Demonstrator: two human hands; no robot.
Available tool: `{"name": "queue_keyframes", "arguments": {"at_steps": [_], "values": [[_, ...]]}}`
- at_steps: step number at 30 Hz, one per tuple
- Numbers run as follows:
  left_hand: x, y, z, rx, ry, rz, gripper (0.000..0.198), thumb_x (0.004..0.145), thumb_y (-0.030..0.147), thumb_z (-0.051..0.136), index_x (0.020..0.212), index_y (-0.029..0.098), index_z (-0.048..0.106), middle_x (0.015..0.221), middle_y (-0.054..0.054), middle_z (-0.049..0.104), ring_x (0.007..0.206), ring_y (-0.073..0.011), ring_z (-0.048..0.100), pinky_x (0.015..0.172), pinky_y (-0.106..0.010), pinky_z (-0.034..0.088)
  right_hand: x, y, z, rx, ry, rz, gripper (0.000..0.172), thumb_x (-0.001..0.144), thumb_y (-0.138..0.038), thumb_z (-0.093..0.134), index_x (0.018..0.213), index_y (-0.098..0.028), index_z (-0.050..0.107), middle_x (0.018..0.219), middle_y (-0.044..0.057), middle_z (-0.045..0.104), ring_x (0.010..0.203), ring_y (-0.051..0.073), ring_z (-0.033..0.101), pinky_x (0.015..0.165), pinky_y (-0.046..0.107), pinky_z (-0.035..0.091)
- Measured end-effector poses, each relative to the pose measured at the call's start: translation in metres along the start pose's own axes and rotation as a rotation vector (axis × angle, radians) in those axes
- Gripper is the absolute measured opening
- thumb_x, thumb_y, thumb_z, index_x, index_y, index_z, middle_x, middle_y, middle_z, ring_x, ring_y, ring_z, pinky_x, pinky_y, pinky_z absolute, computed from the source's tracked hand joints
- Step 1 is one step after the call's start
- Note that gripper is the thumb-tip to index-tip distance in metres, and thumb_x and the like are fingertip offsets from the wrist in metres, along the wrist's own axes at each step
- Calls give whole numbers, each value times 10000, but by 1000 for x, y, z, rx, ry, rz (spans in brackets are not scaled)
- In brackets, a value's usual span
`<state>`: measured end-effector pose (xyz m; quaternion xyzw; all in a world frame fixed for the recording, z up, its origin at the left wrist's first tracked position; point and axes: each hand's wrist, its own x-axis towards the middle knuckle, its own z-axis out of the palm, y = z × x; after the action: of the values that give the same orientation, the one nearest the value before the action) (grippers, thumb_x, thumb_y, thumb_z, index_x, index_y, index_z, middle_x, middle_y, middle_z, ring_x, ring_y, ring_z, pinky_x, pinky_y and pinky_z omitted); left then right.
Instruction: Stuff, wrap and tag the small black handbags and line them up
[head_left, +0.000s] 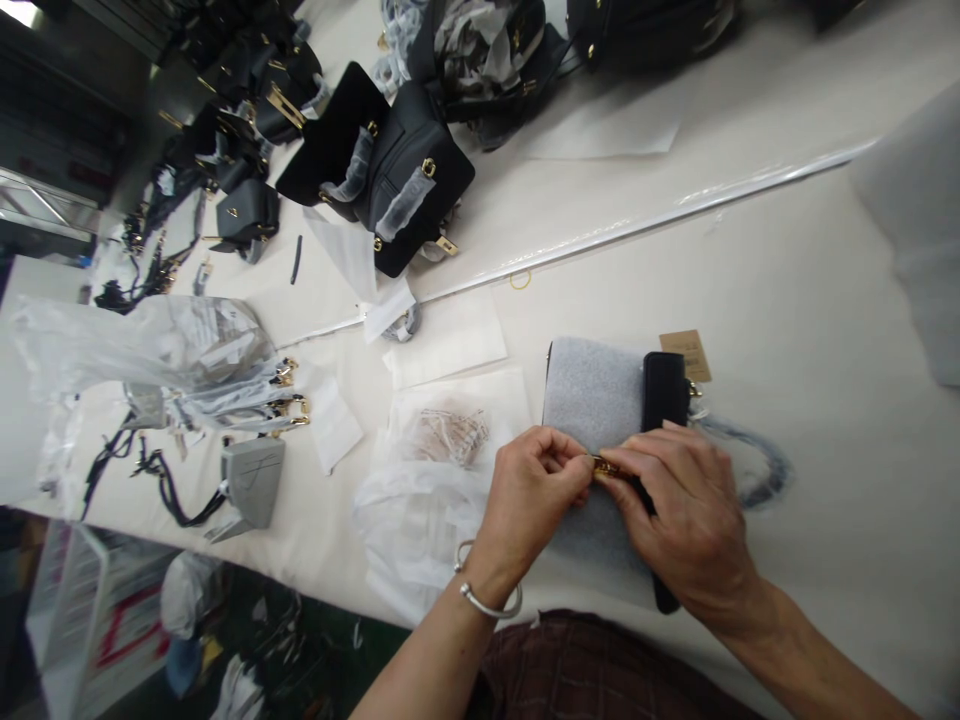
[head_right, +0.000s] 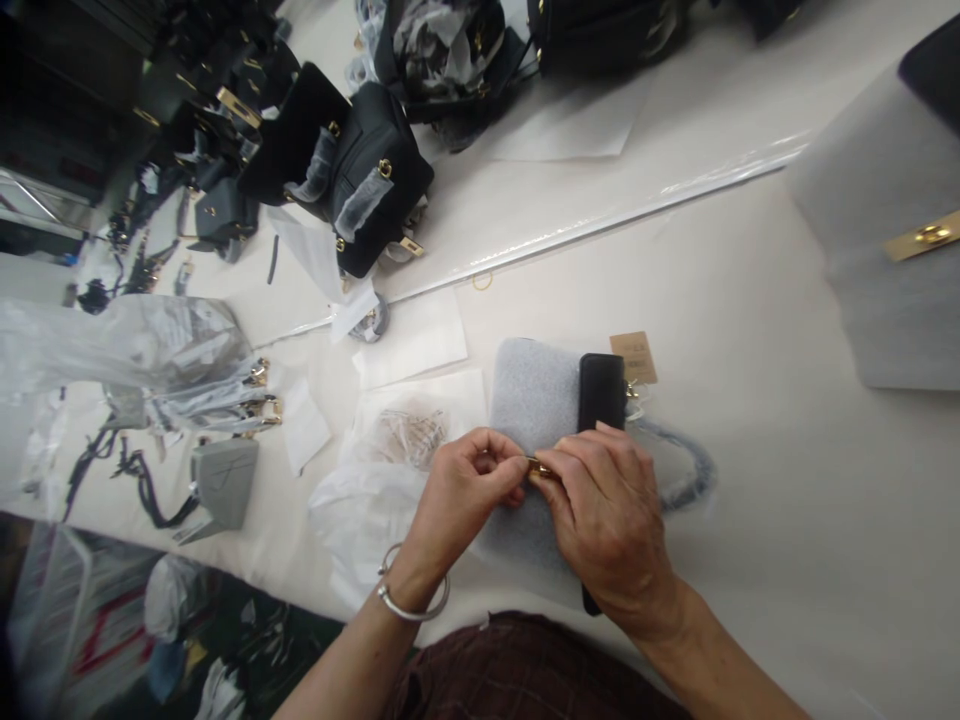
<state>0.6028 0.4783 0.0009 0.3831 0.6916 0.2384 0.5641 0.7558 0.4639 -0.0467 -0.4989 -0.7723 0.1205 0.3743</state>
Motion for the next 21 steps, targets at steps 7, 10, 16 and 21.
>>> {"name": "queue_keyframes", "arguments": {"at_steps": [7, 10, 16, 21], "values": [[1, 1, 0, -30, -15, -6, 62, 781, 205, 662, 761, 147, 659, 609, 12, 644, 542, -109, 628, 539, -189, 510, -2, 3, 0, 13, -5, 10, 111, 871, -161, 673, 974, -156, 631, 909, 79, 664, 928, 246, 583, 987, 521, 454], [1, 1, -1, -30, -20, -5, 59, 783, 201, 656, 761, 147, 659, 614, 12, 646, 544, -107, 632, 541, -188, 510, -2, 3, 0, 20, -6, 19, 112, 874, -162, 668, 979, -159, 630, 910, 78, 663, 931, 245, 582, 994, 523, 451], [1, 1, -1, -35, -39, -9, 59, 784, 200, 653, 771, 142, 656, 619, 8, 649, 546, -108, 637, 540, -186, 510, -4, 4, 1, 19, -3, 16, 114, 875, -169, 666, 984, -152, 636, 912, 78, 663, 936, 242, 581, 998, 522, 448], [1, -1, -3, -31, -59, 6, 66, 796, 209, 646, 794, 145, 662, 629, 7, 655, 562, -110, 643, 561, -191, 520, -5, 7, 1, 22, -10, 10, 106, 881, -178, 654, 986, -163, 644, 922, 74, 664, 941, 235, 585, 1013, 509, 443]]}}
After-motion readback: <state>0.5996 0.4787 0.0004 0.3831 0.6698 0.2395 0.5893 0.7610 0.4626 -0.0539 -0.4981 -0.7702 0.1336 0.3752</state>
